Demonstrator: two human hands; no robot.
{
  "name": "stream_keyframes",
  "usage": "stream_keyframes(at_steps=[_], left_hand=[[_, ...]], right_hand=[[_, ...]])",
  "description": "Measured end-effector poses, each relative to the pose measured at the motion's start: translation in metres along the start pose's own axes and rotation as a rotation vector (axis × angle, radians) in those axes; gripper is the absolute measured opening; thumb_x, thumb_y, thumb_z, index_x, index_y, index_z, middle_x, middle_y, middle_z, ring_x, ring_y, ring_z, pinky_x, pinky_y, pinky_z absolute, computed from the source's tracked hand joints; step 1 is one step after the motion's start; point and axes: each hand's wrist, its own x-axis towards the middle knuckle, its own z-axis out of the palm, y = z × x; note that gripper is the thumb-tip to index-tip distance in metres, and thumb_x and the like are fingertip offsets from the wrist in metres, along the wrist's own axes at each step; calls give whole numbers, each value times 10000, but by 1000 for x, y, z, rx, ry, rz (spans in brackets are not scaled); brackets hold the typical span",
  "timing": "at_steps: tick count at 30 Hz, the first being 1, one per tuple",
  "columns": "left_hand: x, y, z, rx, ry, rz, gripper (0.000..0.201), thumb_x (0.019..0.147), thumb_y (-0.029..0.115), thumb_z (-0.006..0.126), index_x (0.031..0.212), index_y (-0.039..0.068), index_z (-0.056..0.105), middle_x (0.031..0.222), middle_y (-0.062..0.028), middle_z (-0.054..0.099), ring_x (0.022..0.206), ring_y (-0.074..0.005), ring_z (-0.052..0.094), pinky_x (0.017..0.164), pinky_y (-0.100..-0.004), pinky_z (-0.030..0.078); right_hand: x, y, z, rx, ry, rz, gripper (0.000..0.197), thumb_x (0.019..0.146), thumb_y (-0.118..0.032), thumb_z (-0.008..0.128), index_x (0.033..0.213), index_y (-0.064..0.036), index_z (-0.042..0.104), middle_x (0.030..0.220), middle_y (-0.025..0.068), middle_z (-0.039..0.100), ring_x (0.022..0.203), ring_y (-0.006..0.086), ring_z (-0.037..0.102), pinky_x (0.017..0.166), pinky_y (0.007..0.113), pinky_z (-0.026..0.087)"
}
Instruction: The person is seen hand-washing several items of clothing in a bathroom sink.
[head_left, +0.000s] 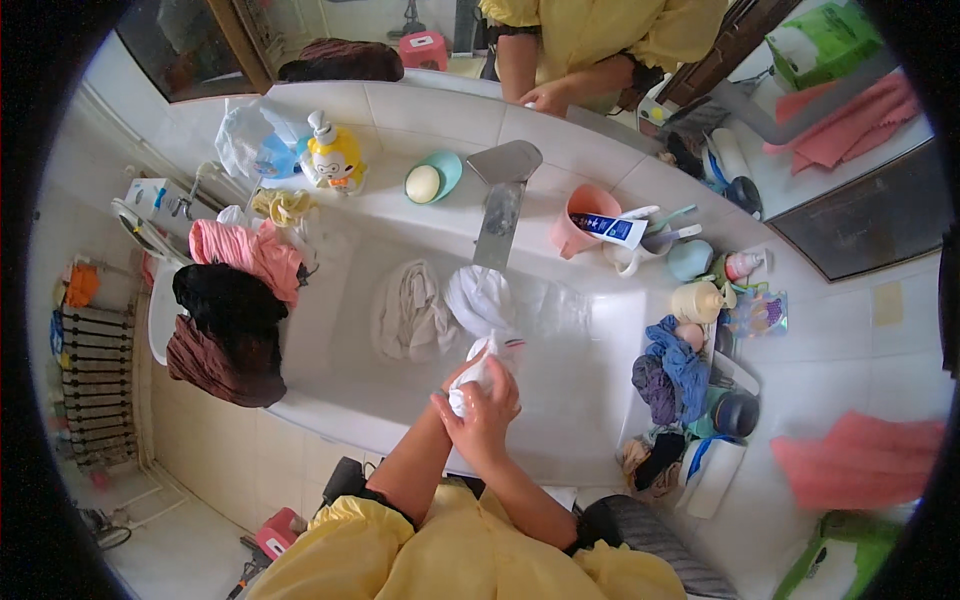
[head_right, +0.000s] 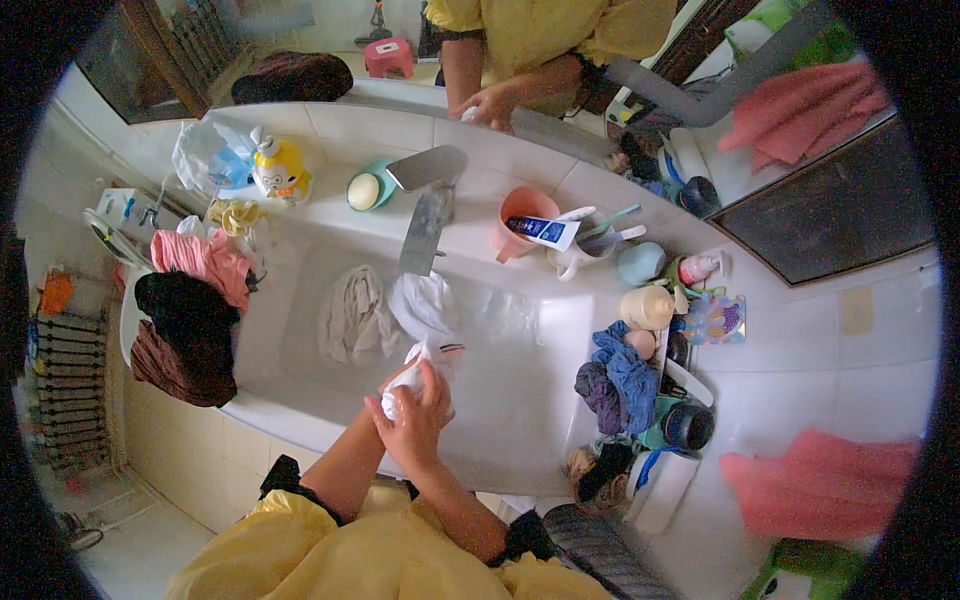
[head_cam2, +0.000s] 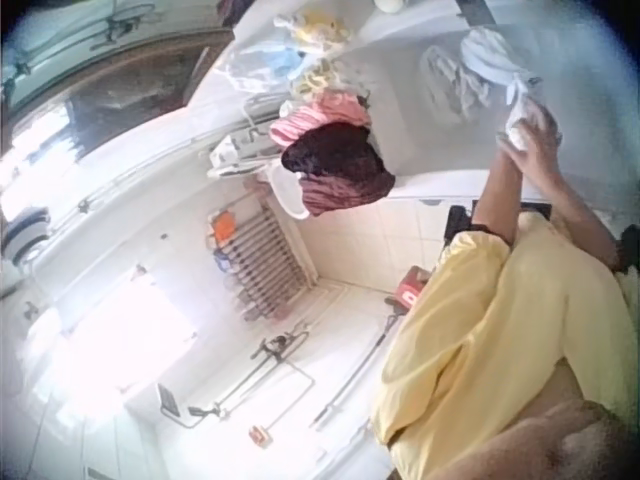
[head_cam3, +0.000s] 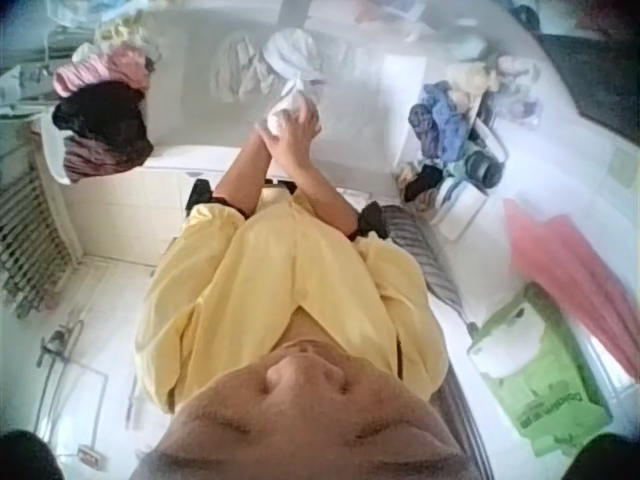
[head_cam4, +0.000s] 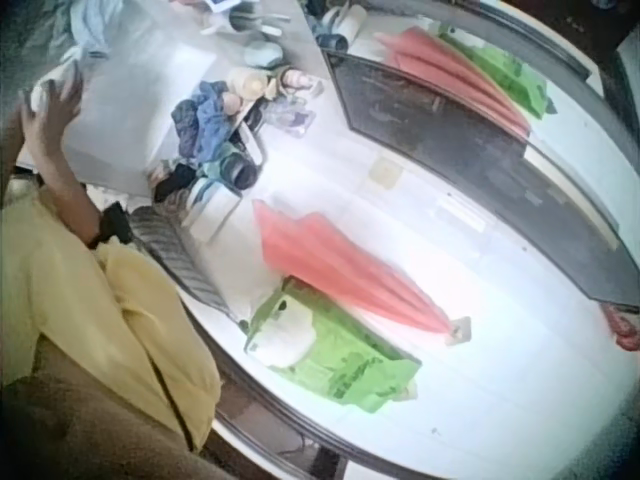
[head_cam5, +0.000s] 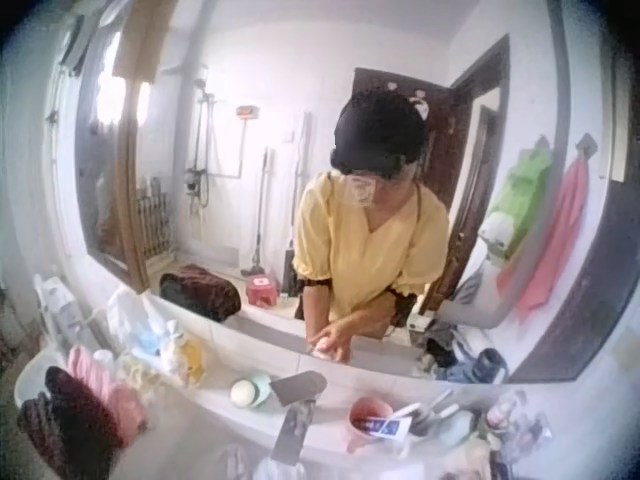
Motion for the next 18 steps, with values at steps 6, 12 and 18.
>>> stream_keyframes(at_steps=[6, 12, 18], left_hand=[[14, 10, -41, 1185, 40, 100, 361, 886, 364, 535, 1153, 123, 515, 1047, -54, 572, 935, -230, 552, 809, -362, 451], [13, -1, -32, 887, 489, 35, 613, 804, 337, 679, 1322, 134, 423, 1217, -114, 554, 1084, -239, 529, 918, -419, 409], [-4, 15, -31, 2004, 887, 82, 830, 681, 526, 732, 1391, 306, 361, 1449, -250, 139, 1265, -475, 271, 1048, -441, 313]], right_hand=[[24, 46, 28, 115, 4, 82, 337, 596, -269, 793, 754, -61, 581, 924, 169, 557, 907, 375, 519, 738, 462, 404], [53, 172, 11, -230, -29, 448, 286, 795, -329, 654, 737, -53, 602, 796, 152, 604, 837, 366, 566, 707, 456, 447], [24, 138, 21, -655, -180, -9, 474, 844, -482, 547, 1213, -184, 550, 1372, 119, 414, 1290, 351, 326, 913, 698, 267]])
